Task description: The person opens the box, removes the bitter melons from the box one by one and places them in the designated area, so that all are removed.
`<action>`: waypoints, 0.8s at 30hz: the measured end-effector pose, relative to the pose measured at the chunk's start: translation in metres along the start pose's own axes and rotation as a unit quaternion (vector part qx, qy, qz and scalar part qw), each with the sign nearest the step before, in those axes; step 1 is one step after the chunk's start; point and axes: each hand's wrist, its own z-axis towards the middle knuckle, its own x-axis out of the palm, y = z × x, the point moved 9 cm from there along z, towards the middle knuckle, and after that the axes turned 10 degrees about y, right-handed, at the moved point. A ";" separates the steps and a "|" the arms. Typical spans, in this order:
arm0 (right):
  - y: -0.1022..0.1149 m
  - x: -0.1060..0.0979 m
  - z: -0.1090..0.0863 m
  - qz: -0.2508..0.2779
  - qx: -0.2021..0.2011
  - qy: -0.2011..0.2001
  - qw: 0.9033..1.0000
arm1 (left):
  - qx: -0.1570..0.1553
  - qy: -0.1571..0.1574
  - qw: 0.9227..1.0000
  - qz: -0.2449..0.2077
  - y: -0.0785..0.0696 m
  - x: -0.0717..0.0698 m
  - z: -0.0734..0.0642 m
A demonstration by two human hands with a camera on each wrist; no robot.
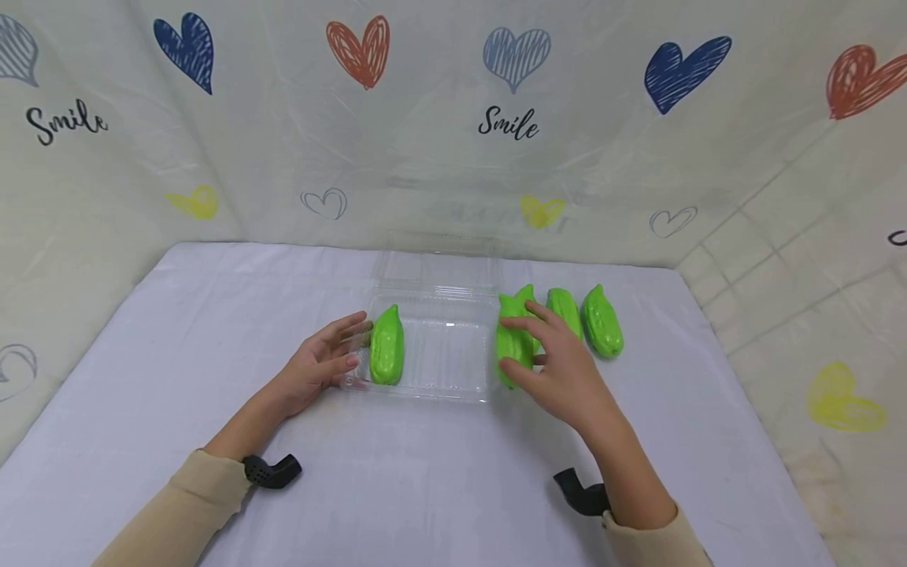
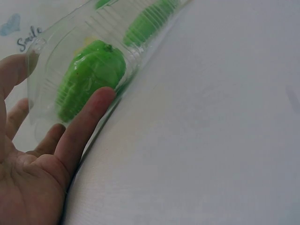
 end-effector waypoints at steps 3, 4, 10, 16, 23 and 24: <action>-0.002 -0.001 -0.003 -0.004 0.003 -0.003 1.000 | 0.000 0.000 1.000 0.004 0.000 0.000 0.000; -0.003 -0.002 -0.005 -0.003 0.005 -0.004 1.000 | -0.001 0.000 1.000 0.005 0.000 0.000 0.000; -0.006 -0.004 -0.011 -0.009 0.016 -0.004 1.000 | 0.000 -0.001 1.000 0.006 0.000 0.000 -0.001; -0.009 -0.007 -0.017 -0.022 0.019 -0.006 1.000 | 0.003 0.000 1.000 0.003 0.000 0.000 -0.001; -0.013 -0.010 -0.024 -0.033 0.015 -0.017 0.999 | 0.002 0.001 1.000 0.008 0.001 0.000 0.000; -0.014 -0.010 -0.025 -0.034 0.015 -0.018 0.999 | 0.002 0.000 1.000 0.008 0.001 0.000 0.000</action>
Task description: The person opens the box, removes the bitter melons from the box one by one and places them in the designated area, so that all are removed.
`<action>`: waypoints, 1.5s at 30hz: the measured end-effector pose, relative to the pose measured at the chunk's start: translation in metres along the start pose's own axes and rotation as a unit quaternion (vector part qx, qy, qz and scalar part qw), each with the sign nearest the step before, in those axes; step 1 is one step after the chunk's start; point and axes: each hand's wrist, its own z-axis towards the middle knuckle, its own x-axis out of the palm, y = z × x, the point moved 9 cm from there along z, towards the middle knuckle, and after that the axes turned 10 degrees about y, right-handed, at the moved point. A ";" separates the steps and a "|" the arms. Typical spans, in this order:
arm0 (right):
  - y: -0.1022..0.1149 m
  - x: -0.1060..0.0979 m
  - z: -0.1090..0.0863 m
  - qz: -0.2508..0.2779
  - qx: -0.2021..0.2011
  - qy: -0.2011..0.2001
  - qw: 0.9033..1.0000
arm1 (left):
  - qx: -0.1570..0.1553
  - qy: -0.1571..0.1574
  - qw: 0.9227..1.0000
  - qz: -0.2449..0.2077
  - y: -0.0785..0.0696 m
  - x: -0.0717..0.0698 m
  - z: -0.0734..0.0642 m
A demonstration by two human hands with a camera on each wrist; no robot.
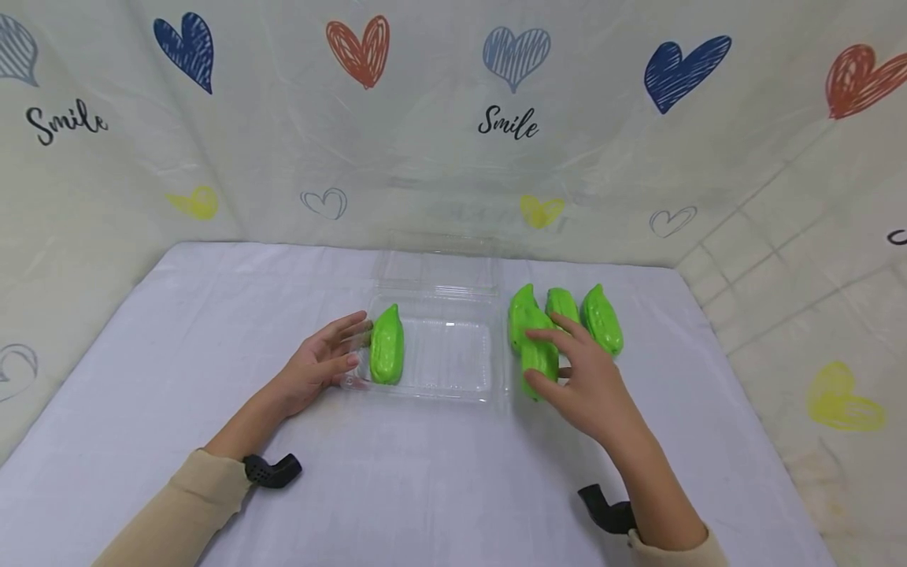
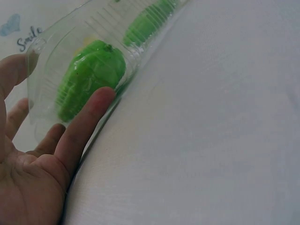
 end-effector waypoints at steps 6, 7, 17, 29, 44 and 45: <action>-0.009 -0.001 -0.005 -0.006 0.006 0.002 1.000 | 0.000 0.001 1.000 -0.003 0.000 0.000 0.001; -0.010 -0.001 -0.006 -0.006 0.006 0.001 1.000 | 0.001 0.001 1.000 -0.003 0.000 0.000 0.001; -0.023 0.002 -0.008 -0.012 0.022 0.011 1.000 | 0.002 0.001 1.000 -0.005 0.000 0.000 0.001; -0.036 0.010 -0.010 -0.017 0.040 0.034 0.998 | 0.002 0.001 1.000 -0.005 0.000 0.000 0.000; -0.046 0.016 -0.014 -0.024 0.046 0.045 0.998 | 0.002 0.003 1.000 -0.009 -0.001 0.001 0.001; -0.047 0.016 -0.014 -0.025 0.046 0.045 0.998 | 0.001 0.003 1.000 -0.008 0.000 0.001 0.001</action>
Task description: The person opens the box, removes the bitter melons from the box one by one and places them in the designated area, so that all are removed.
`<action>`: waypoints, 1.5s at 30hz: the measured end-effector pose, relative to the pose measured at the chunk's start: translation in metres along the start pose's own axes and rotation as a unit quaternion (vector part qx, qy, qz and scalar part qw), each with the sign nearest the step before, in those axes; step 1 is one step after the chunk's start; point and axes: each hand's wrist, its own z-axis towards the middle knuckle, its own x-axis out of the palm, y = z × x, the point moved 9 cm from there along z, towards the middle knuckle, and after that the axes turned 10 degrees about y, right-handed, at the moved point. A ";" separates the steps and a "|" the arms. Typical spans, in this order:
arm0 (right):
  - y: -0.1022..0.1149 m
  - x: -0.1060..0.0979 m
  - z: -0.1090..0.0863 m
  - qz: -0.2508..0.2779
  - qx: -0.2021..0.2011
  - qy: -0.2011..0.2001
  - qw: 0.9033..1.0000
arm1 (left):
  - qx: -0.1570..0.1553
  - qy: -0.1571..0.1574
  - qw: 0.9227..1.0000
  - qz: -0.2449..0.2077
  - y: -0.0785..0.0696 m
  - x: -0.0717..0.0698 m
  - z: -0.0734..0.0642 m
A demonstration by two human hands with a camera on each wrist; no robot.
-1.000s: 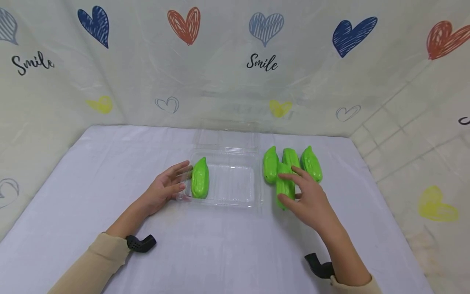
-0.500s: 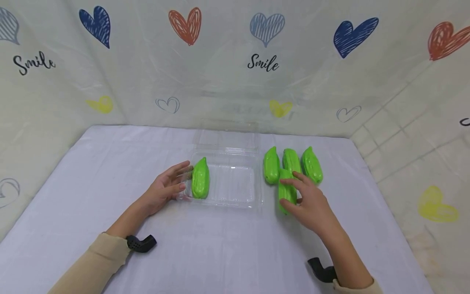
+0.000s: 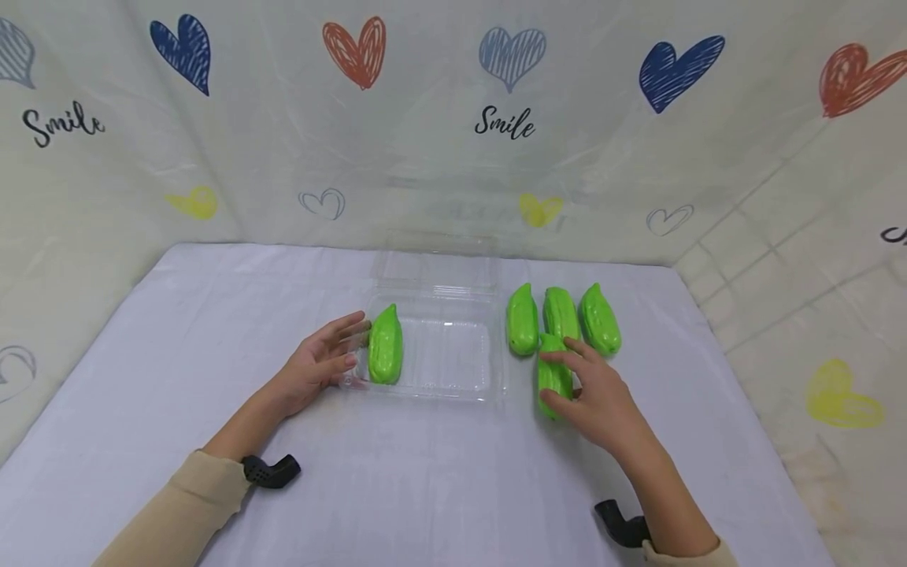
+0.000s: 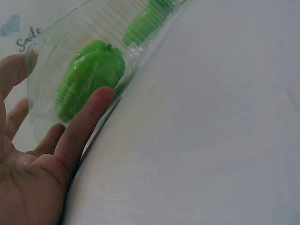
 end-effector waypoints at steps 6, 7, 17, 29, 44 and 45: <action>-0.004 0.002 0.001 -0.004 0.006 0.002 1.000 | 0.000 -0.002 1.000 0.002 0.000 0.000 -0.001; -0.004 0.002 0.001 -0.004 0.006 0.004 1.000 | 0.000 -0.002 1.000 0.002 0.000 0.000 -0.001; -0.004 0.004 0.003 -0.008 0.009 0.014 1.000 | 0.003 -0.002 1.000 0.002 0.000 0.000 -0.001; -0.008 0.005 0.005 -0.008 0.013 0.027 1.000 | 0.004 -0.001 1.000 0.005 0.001 -0.001 -0.001; -0.005 0.005 0.005 0.002 0.013 0.042 0.999 | 0.002 -0.002 1.000 0.003 0.002 -0.001 -0.001; -0.004 0.005 0.005 0.002 0.011 0.043 0.999 | 0.002 -0.002 1.000 0.004 0.002 -0.001 -0.001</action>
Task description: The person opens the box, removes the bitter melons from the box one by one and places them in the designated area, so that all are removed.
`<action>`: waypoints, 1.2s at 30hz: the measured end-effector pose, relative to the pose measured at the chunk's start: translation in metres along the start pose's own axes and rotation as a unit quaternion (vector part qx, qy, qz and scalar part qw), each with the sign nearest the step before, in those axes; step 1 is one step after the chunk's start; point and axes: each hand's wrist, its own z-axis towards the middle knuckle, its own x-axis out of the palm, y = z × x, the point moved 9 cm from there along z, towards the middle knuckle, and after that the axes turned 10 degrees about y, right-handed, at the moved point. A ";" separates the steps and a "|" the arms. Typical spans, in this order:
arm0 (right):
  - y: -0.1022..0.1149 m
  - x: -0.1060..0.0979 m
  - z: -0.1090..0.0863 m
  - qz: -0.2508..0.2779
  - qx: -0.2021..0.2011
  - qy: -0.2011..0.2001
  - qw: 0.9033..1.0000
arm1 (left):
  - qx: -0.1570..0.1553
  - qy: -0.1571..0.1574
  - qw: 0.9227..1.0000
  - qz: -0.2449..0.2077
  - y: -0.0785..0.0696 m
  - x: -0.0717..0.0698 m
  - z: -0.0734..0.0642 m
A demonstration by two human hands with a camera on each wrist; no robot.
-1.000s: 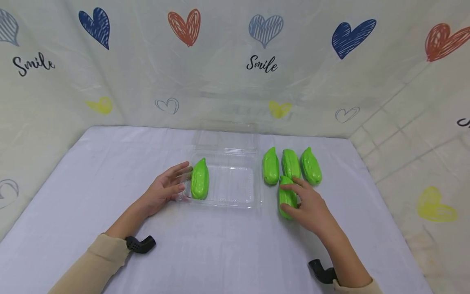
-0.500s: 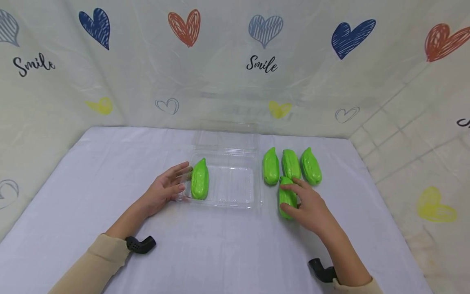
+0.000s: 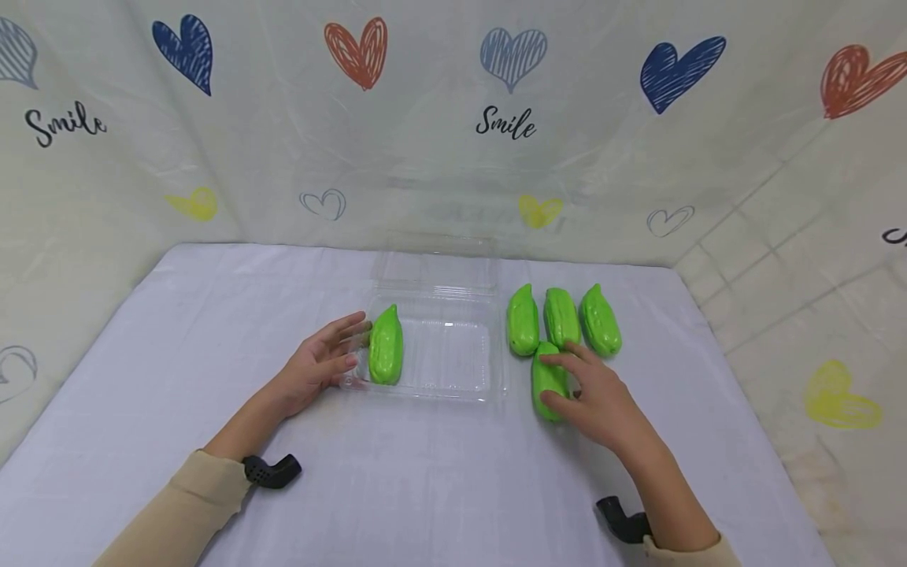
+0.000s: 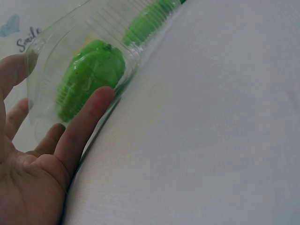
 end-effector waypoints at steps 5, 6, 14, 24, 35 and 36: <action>0.003 -0.003 0.000 -0.003 -0.002 -0.002 1.000 | -0.001 0.000 1.000 -0.001 0.000 0.000 0.000; 0.004 -0.003 0.000 -0.004 -0.004 -0.002 1.000 | -0.002 0.000 1.000 -0.001 0.000 0.000 0.000; 0.017 -0.010 0.000 -0.011 -0.010 -0.007 1.000 | -0.006 -0.002 1.000 0.004 0.000 0.000 -0.001; 0.042 -0.017 0.009 -0.011 -0.028 -0.021 0.999 | -0.009 -0.004 1.000 0.010 -0.001 0.000 0.000; 0.064 -0.015 0.027 0.014 -0.074 -0.036 0.996 | -0.006 -0.004 1.000 0.011 0.001 -0.001 0.000; 0.065 -0.015 0.028 0.017 -0.077 -0.036 0.996 | -0.005 -0.003 1.000 0.011 0.001 -0.001 0.000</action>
